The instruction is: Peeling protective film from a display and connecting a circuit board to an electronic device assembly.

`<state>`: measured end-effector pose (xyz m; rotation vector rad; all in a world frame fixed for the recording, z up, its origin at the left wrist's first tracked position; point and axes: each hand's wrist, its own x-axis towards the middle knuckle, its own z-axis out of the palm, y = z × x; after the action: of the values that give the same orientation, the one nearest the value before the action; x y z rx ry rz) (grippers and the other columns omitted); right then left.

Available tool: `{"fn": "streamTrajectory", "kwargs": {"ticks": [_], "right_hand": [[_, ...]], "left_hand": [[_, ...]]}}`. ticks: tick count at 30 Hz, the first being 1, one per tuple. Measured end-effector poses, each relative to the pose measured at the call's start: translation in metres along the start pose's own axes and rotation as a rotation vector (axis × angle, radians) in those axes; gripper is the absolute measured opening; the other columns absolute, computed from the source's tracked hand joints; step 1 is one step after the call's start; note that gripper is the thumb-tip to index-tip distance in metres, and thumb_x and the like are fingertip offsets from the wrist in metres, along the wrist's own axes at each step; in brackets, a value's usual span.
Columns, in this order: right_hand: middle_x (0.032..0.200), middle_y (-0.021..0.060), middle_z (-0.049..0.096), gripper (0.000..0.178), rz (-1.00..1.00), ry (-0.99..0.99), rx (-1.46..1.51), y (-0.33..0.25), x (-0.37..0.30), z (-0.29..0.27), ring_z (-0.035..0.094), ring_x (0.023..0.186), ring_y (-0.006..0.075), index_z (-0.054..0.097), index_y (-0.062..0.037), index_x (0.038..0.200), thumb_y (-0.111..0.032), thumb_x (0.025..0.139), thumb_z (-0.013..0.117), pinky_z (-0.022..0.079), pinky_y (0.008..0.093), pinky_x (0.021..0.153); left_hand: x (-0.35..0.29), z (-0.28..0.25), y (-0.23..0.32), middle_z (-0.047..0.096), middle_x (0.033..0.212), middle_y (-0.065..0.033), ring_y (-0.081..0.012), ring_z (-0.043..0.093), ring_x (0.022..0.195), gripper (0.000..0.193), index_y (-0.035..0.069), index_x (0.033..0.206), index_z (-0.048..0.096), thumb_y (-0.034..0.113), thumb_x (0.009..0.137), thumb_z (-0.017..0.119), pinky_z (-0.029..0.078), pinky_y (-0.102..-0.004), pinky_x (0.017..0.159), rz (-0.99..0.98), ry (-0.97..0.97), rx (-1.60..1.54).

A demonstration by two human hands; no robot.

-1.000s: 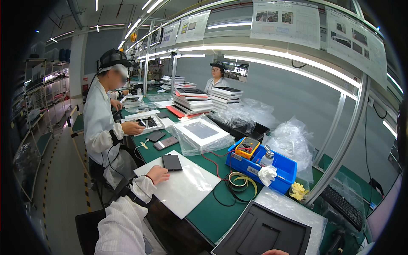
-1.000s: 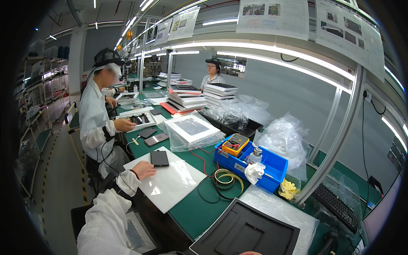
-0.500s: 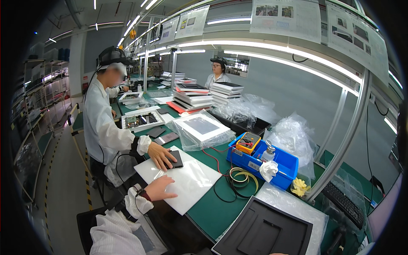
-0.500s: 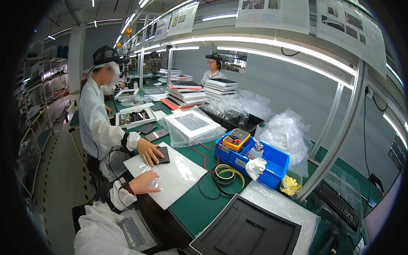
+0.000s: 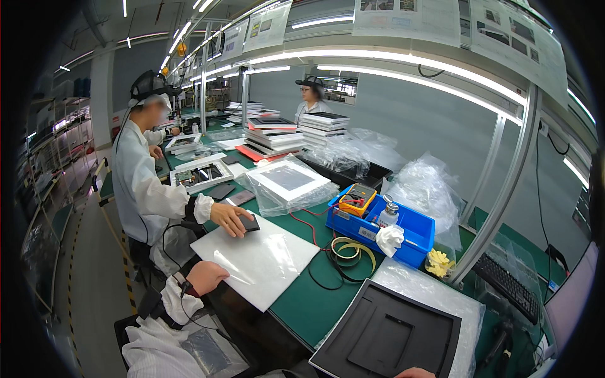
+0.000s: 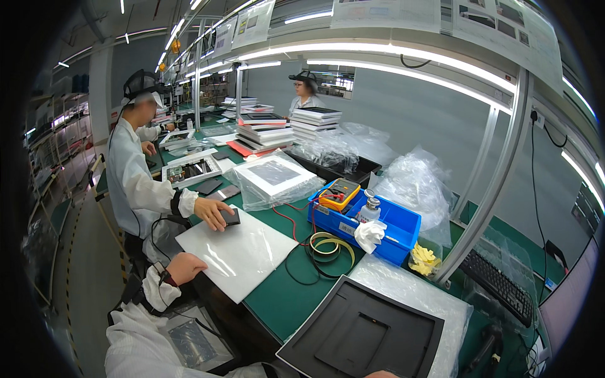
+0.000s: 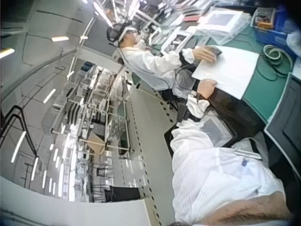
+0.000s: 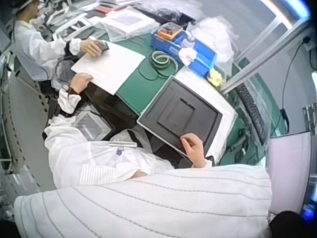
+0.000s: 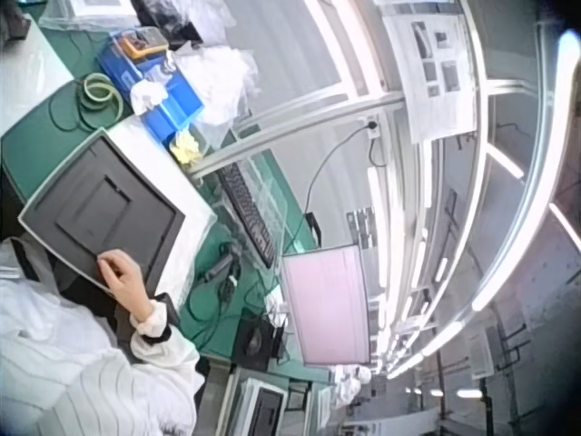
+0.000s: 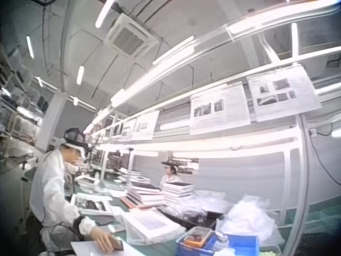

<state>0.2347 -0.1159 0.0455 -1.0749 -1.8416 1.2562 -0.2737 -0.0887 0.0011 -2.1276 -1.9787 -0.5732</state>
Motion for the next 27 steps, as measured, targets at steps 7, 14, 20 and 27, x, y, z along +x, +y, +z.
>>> {"fn": "streamTrajectory", "kwargs": {"ticks": [7, 14, 20, 27], "right_hand": [[0.096, 0.0140, 0.052, 0.033, -0.364, 0.064, -0.725, -0.002, -0.007, 0.022, 0.049, 0.091, 0.0318, 0.056, -0.0012, 0.092, -0.011, 0.062, 0.066, 0.039, 0.0385, 0.078], [0.101, 0.0116, 0.049, 0.039, -0.388, 0.167, -1.111, 0.017, -0.016, 0.031, 0.046, 0.093, 0.0277, 0.054, -0.0033, 0.100, -0.017, 0.065, 0.062, 0.038, 0.0387, 0.078], [0.100, 0.0125, 0.052, 0.033, -0.537, 0.174, -1.285, 0.014, -0.025, 0.036, 0.050, 0.088, 0.0262, 0.055, -0.0005, 0.100, -0.012, 0.069, 0.052, 0.044, 0.0343, 0.074], [0.074, 0.0123, 0.055, 0.032, -0.612, 0.408, -1.210, -0.040, 0.020, -0.007, 0.054, 0.067, 0.0259, 0.056, -0.0015, 0.089, -0.005, 0.057, 0.062, 0.044, 0.0323, 0.060]], "left_hand": [[0.023, -0.037, 0.039, 0.061, 0.070, -0.0135, -0.0265, 0.059, 0.064, 0.006, -0.001, 0.072, 0.061, 0.003, 0.068, 0.061, 0.046, -0.0304, 0.060, -0.070, 0.431, -0.254], [0.040, -0.055, 0.088, 0.061, 0.071, -0.0114, -0.0159, 0.061, 0.063, 0.006, -0.006, 0.078, 0.059, -0.004, 0.074, 0.056, 0.046, -0.0221, 0.058, -0.110, 0.489, -0.633], [0.041, -0.063, 0.110, 0.061, 0.071, -0.0116, -0.0164, 0.060, 0.063, 0.006, -0.005, 0.078, 0.059, -0.004, 0.074, 0.056, 0.046, -0.0221, 0.059, -0.002, 0.452, -0.650], [0.052, -0.070, 0.113, 0.060, 0.072, -0.0113, -0.0156, 0.060, 0.064, 0.007, -0.005, 0.080, 0.058, -0.006, 0.074, 0.055, 0.047, -0.0225, 0.059, 0.065, 0.508, -0.678]]}}
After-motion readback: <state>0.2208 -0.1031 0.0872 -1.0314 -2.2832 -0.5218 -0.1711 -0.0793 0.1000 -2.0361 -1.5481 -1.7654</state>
